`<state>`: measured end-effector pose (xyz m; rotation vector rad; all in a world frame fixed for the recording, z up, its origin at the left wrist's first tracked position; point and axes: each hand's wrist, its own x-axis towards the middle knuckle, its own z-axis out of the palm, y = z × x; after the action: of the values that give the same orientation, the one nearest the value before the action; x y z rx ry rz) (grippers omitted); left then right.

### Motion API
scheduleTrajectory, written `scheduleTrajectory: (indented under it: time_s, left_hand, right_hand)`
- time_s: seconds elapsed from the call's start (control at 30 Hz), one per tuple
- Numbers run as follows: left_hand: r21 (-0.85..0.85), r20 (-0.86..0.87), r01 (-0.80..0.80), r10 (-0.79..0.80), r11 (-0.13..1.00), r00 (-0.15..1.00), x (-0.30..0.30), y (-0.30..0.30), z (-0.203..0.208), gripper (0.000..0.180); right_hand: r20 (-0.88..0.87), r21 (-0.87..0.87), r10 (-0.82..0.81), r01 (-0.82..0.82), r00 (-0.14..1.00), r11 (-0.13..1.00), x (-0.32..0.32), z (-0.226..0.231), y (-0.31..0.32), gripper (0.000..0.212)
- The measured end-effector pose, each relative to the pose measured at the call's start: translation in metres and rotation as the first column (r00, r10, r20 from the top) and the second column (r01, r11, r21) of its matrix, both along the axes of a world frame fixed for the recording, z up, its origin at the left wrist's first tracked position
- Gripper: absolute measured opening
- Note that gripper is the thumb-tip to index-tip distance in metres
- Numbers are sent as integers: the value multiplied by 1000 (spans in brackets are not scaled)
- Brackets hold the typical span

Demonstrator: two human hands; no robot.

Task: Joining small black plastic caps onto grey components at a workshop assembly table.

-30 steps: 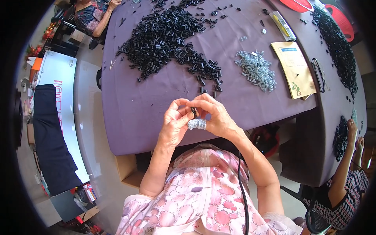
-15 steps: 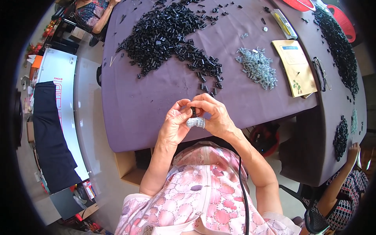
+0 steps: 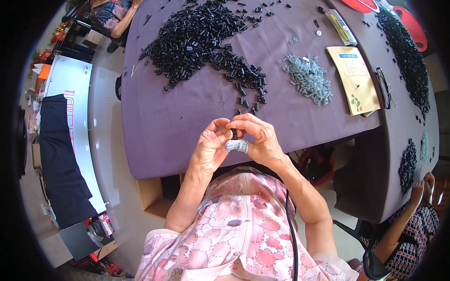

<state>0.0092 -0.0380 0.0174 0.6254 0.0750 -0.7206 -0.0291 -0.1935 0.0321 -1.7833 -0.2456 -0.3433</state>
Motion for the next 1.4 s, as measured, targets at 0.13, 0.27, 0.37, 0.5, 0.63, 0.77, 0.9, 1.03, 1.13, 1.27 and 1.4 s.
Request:
scheduleTrajectory:
  time_s: [0.13,0.27,0.37,0.5,0.63,0.77,0.9,1.03,1.13,1.27,1.4]
  left_hand:
    - [16,9,-2,2,1000,1000,1,-3,-1,28]
    - [14,-20,28,-28,1000,999,2,-2,-5,27]
    - [35,-8,17,-17,999,1000,5,-4,-3,27]
    - [99,-3,-19,19,995,1000,7,-7,1,27]
    - [471,183,-98,12,877,983,12,14,9,25]
    - [785,579,-483,-184,388,794,29,58,11,17]
    - [747,640,-665,-291,17,711,45,97,6,18]
    - [645,673,-756,-387,-110,630,49,111,4,16]
    - [582,684,-799,-439,-153,582,49,113,-4,17]
    - [565,693,-807,-431,-171,577,49,111,-3,17]
    - [415,745,-891,-494,-184,449,48,97,-1,19]
  right_hand:
    - [14,-18,-26,26,1000,999,0,1,-1,31]
    - [-1,-16,-51,51,999,999,1,-9,-2,29]
    - [-24,11,-45,45,999,999,1,-10,-2,31]
    - [-32,154,6,-1,999,988,4,-16,-1,40]
    - [-240,25,24,-18,970,1000,-11,-1,-5,48]
    - [-68,-237,-309,286,949,929,-10,-14,-45,22]
    - [-52,-486,-536,448,842,750,-3,-10,-82,16]
    - [-49,-565,-482,374,875,735,13,-5,-85,23]
    - [-60,-572,-405,301,912,763,26,-2,-71,25]
    - [-24,-558,-397,318,917,767,40,-8,-64,30]
    - [64,-578,-366,333,928,745,56,-10,-62,36]
